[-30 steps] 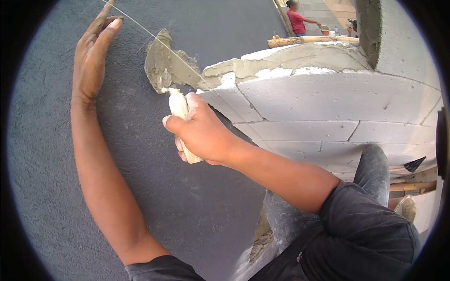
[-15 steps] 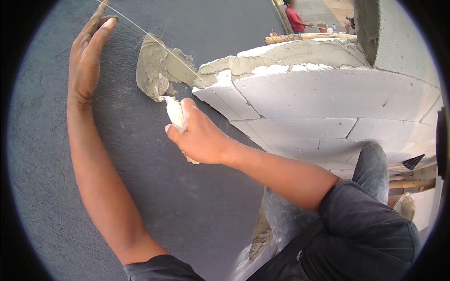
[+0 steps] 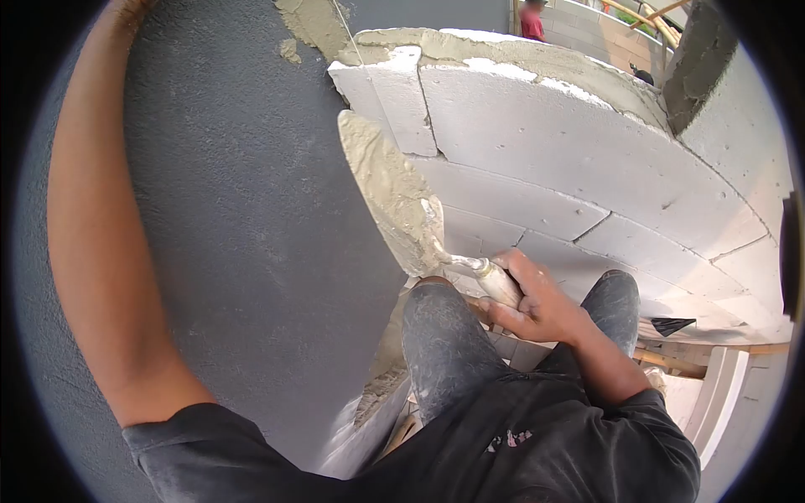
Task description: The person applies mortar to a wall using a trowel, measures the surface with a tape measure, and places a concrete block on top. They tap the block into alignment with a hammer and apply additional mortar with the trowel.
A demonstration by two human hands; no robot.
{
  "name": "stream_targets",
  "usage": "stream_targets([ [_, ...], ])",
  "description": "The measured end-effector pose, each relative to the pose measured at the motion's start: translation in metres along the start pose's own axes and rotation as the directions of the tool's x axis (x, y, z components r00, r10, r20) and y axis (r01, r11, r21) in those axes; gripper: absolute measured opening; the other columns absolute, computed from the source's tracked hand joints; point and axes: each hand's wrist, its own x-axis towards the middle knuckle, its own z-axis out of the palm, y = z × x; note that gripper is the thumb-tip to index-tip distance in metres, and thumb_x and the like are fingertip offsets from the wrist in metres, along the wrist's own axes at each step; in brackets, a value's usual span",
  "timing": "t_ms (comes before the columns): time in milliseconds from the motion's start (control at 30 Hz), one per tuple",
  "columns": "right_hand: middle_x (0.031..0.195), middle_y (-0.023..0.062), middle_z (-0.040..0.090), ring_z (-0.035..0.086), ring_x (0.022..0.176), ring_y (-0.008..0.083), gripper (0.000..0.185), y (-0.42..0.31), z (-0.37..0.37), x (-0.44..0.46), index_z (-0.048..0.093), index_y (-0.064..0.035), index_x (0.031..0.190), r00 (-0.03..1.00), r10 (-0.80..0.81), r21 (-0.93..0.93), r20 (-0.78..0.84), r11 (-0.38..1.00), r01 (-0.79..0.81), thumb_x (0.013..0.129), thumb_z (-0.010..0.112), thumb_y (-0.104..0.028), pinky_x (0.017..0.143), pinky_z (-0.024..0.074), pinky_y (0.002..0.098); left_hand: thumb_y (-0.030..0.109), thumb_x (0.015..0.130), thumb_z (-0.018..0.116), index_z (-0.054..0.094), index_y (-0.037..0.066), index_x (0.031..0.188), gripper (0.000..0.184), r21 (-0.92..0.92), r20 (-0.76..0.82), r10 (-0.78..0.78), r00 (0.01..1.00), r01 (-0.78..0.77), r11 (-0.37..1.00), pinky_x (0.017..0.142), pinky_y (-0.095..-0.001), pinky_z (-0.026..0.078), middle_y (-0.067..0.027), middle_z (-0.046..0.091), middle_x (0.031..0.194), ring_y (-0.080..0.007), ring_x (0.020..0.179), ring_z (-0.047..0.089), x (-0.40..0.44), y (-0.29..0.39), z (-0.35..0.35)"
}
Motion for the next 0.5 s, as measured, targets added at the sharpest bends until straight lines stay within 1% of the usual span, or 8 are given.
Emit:
stream_targets([
  [33,0.098,0.0194,0.063,0.064,0.084,0.037,0.042,-0.003,-0.018,-0.026,0.055,-0.0015,0.126,0.996,0.087,-0.014,-0.029,0.996,-0.088,0.092,0.074,-0.017,0.074,0.0506,0.0442,0.052,0.103,0.055,0.064,-0.009,0.137,0.07,0.051,-0.032,0.021,0.999,-0.02,0.999,0.112,-0.0417,0.044,-0.0214,0.07,0.129,-0.0306,0.126,0.063,-0.002,0.001,0.002],
  [167,0.096,0.0148,0.062,0.061,0.083,0.0324,0.046,-0.015,-0.08,-0.13,0.06,-0.0018,0.121,0.947,0.163,-0.277,-0.278,0.93,-0.241,0.08,0.079,-0.01,0.072,0.0492,0.0402,0.05,0.104,0.054,0.066,-0.008,0.13,0.064,0.14,-0.094,0.064,0.993,-0.05,0.989,0.106,-0.042,0.046,-0.0209,0.07,0.121,-0.0306,0.118,0.064,-0.018,-0.008,0.003],
  [267,0.094,0.0144,0.061,0.06,0.08,0.0296,0.043,-0.041,-0.114,-0.213,0.062,-0.0013,0.115,0.864,0.271,-0.324,-0.425,0.846,-0.424,0.076,0.078,-0.007,0.071,0.0477,0.0379,0.049,0.105,0.054,0.068,-0.007,0.125,0.061,0.213,-0.146,0.097,0.984,-0.064,0.975,0.102,-0.0422,0.047,-0.0205,0.071,0.116,-0.0305,0.112,0.064,-0.033,-0.024,0.004],
  [300,0.092,0.0138,0.061,0.06,0.079,0.028,0.042,-0.053,-0.122,-0.236,0.062,-0.0011,0.113,0.807,0.331,-0.336,-0.489,0.783,-0.524,0.075,0.078,-0.006,0.07,0.0472,0.037,0.048,0.105,0.054,0.068,-0.007,0.123,0.06,0.234,-0.164,0.11,0.98,-0.07,0.97,0.1,-0.0423,0.048,-0.0204,0.071,0.114,-0.0305,0.11,0.065,-0.036,-0.03,0.011],
  [367,0.086,0.0102,0.06,0.06,0.074,0.0208,0.035,-0.078,-0.132,-0.279,0.061,-0.0012,0.106,0.677,0.441,-0.221,-0.589,0.717,-0.661,0.074,0.075,-0.002,0.07,0.0468,0.034,0.047,0.106,0.053,0.069,-0.007,0.119,0.058,0.314,-0.195,0.142,0.971,-0.076,0.947,0.097,-0.0424,0.049,-0.0202,0.071,0.11,-0.0305,0.106,0.065,-0.051,-0.035,0.008],
  [433,0.086,0.0096,0.061,0.06,0.076,0.0191,0.034,-0.092,-0.138,-0.326,0.06,-0.0012,0.106,0.508,0.599,0.042,-0.619,0.671,-0.74,0.074,0.073,-0.001,0.07,0.0472,0.0327,0.046,0.107,0.053,0.07,-0.006,0.116,0.056,0.399,-0.242,0.198,0.95,-0.089,0.913,0.094,-0.0426,0.05,-0.0199,0.071,0.107,-0.0305,0.102,0.066,-0.063,-0.04,-0.001],
  [467,0.084,0.0098,0.062,0.059,0.075,0.0177,0.035,-0.101,-0.141,-0.349,0.06,-0.0009,0.106,0.457,0.608,0.015,-0.649,0.611,-0.792,0.074,0.073,0.0,0.07,0.0479,0.0321,0.046,0.107,0.053,0.071,-0.006,0.114,0.056,0.429,-0.27,0.237,0.933,-0.104,0.897,0.093,-0.0427,0.05,-0.0198,0.071,0.105,-0.0304,0.1,0.066,-0.062,-0.04,-0.003],
  [500,0.081,0.0114,0.061,0.057,0.072,0.0192,0.035,-0.11,-0.141,-0.377,0.059,0.0,0.106,0.377,0.618,-0.049,-0.69,0.48,-0.876,0.074,0.073,-0.002,0.069,0.0477,0.0335,0.046,0.108,0.052,0.071,-0.006,0.112,0.055,0.45,-0.309,0.275,0.911,-0.115,0.886,0.091,-0.0427,0.051,-0.0197,0.071,0.103,-0.0304,0.098,0.066,-0.061,-0.042,-0.005],
])
